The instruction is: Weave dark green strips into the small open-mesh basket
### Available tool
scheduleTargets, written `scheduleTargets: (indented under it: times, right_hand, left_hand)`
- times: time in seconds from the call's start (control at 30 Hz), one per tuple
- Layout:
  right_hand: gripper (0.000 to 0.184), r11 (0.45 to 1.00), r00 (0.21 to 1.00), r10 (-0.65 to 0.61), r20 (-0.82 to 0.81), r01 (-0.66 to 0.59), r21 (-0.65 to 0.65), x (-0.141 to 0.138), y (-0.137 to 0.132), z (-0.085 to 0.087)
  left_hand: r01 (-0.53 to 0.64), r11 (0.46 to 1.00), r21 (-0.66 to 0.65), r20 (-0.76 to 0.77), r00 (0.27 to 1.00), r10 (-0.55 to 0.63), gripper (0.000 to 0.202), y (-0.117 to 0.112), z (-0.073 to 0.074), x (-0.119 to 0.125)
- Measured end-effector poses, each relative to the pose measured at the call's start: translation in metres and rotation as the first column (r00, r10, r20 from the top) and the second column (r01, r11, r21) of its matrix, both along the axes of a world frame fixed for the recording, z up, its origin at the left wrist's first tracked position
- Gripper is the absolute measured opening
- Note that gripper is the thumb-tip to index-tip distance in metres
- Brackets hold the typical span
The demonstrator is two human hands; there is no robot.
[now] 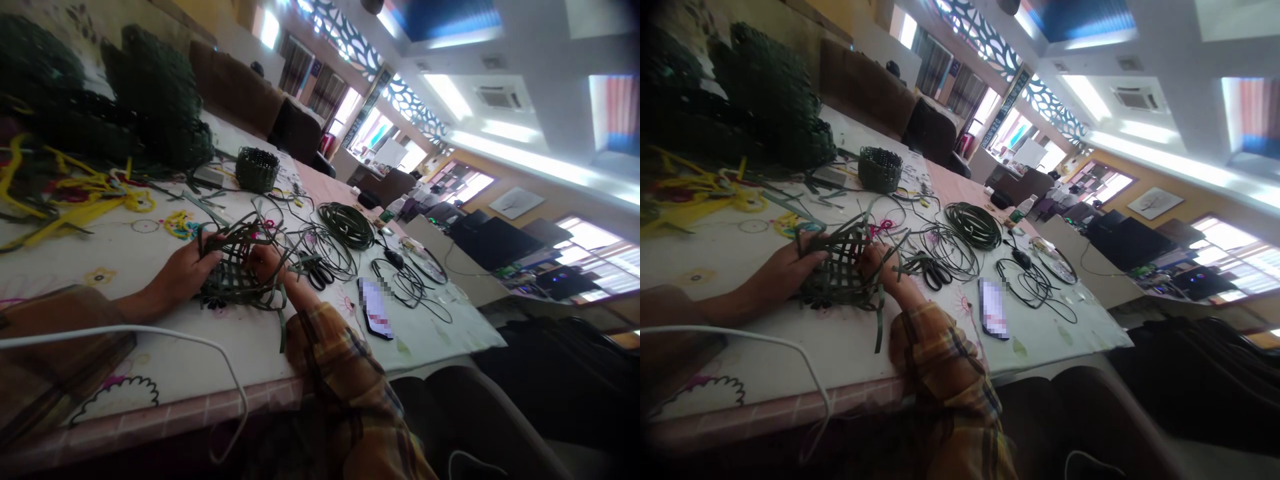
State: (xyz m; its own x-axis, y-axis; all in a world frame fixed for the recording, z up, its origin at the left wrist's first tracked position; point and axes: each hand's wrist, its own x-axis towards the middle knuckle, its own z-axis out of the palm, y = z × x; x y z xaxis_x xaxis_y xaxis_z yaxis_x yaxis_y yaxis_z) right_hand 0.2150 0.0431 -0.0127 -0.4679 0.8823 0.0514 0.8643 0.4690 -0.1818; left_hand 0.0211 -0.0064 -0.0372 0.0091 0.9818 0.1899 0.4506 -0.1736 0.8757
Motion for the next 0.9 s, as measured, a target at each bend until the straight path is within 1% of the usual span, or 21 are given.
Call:
scheduleTargets:
  times: [0.13,0.17,0.23,0.33,0.43,0.5,0.6,0.67,0.73,0.8,0.9]
  right_hand:
    - [0.012,0.998,0.998,0.057,-0.032,-0.059,-0.039,0.006,0.005,-0.002]
    - [0.011,0.997,0.997,0.070,-0.035,-0.071,-0.034,0.007,0.006,-0.002]
    - [0.011,0.996,0.996,0.090,-0.020,-0.090,0.016,0.008,0.005,-0.005]
    - [0.019,0.990,0.996,0.089,0.018,-0.090,0.110,0.007,0.004,-0.010]
    - [0.033,0.987,0.996,0.073,0.048,-0.079,0.142,0.003,0.002,-0.010]
    - [0.037,0.986,0.996,0.057,0.063,-0.066,0.154,0.001,0.001,-0.007]
    - [0.025,0.995,0.999,0.014,0.040,-0.018,0.094,0.000,-0.001,0.000]
    - [0.024,0.999,0.999,-0.034,0.003,0.034,0.036,-0.001,-0.002,0.002]
    - [0.025,0.994,0.993,-0.103,-0.058,0.104,0.016,-0.004,-0.003,0.000]
    - [0.022,0.985,0.979,-0.171,-0.114,0.174,0.017,-0.008,-0.005,-0.005]
    - [0.019,0.973,0.964,-0.223,-0.147,0.229,0.024,-0.013,-0.007,-0.011]
  left_hand:
    - [0.004,1.000,-0.004,-0.002,1.000,-0.004,0.060,0.000,-0.001,0.000]
    - [-0.001,1.000,-0.002,-0.007,1.000,0.001,0.060,0.000,-0.001,0.000]
    - [-0.005,1.000,-0.011,-0.014,1.000,0.005,0.060,-0.001,0.000,0.001]
    - [-0.001,1.000,-0.012,-0.009,1.000,0.001,0.061,-0.001,0.001,0.001]
    - [0.006,1.000,0.016,-0.010,1.000,-0.006,0.059,0.000,0.000,0.001]
    - [0.005,1.000,0.025,-0.016,1.000,-0.004,0.057,0.001,-0.001,0.000]
    - [0.002,1.000,0.013,-0.008,1.000,-0.002,0.058,0.001,-0.001,0.000]
    - [0.006,1.000,0.004,-0.010,1.000,-0.006,0.058,0.001,-0.001,0.000]
    - [0.013,1.000,0.000,-0.017,1.000,-0.013,0.058,0.001,0.000,0.000]
    - [0.016,1.000,0.001,-0.021,1.000,-0.016,0.058,0.000,0.001,0.000]
    - [0.014,1.000,0.002,-0.033,0.999,-0.013,0.059,-0.001,0.003,0.001]
